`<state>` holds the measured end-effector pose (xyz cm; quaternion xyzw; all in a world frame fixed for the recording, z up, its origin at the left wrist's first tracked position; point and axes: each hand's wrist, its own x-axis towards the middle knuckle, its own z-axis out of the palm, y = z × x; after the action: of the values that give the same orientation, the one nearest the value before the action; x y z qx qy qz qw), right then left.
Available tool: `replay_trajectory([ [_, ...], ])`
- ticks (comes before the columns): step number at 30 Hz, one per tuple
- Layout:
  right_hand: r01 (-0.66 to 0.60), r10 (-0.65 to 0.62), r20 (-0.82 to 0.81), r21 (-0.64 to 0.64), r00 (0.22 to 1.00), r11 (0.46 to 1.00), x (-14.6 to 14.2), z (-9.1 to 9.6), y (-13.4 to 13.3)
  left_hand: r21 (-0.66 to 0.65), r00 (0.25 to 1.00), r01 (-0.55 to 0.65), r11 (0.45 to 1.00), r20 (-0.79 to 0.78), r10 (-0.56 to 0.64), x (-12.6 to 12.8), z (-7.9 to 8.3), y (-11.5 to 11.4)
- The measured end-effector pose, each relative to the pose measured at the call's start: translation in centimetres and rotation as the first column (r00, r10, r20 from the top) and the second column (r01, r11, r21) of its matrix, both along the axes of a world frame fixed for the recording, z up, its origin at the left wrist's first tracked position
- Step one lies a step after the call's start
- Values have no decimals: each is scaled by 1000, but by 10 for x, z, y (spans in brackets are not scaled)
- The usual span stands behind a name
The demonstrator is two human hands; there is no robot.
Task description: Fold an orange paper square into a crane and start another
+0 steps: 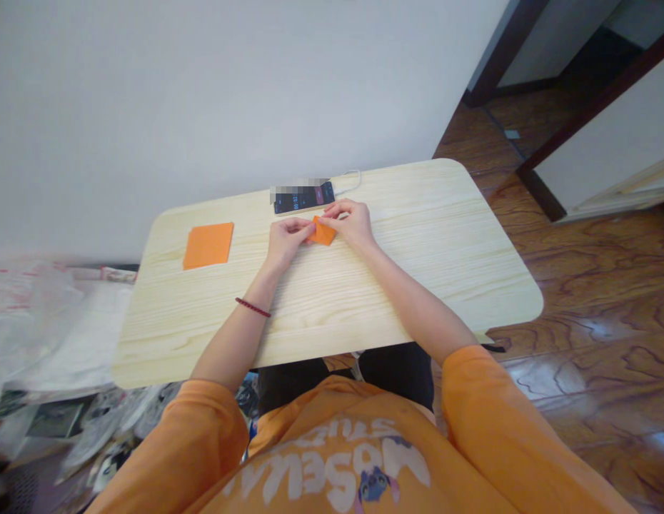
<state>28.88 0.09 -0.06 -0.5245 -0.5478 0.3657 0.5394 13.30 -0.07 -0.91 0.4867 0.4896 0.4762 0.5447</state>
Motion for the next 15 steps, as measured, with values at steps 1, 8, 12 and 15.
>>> replay_trajectory([
  [1, 2, -2, -1, -2, 1000, 1000, 0, 0, 0, 1, 1000, 0, 1000, -2, 0, 0, 0, 0],
  [8, -15, 15, 1, 8, 1000, 1000, 0, 2, -1, 26, 1000, 4, 1000, -10, -4, -1, 0, -1],
  [12, -19, 19, -4, 13, 1000, 1000, 0, 1, -1, 41, 1000, 0, 999, -2, 0, -1, -1, 0],
  [15, -49, 49, -6, 1, 999, 999, 1, 0, 1, 51, 1000, -1, 999, 5, 1, -1, -2, 0],
])
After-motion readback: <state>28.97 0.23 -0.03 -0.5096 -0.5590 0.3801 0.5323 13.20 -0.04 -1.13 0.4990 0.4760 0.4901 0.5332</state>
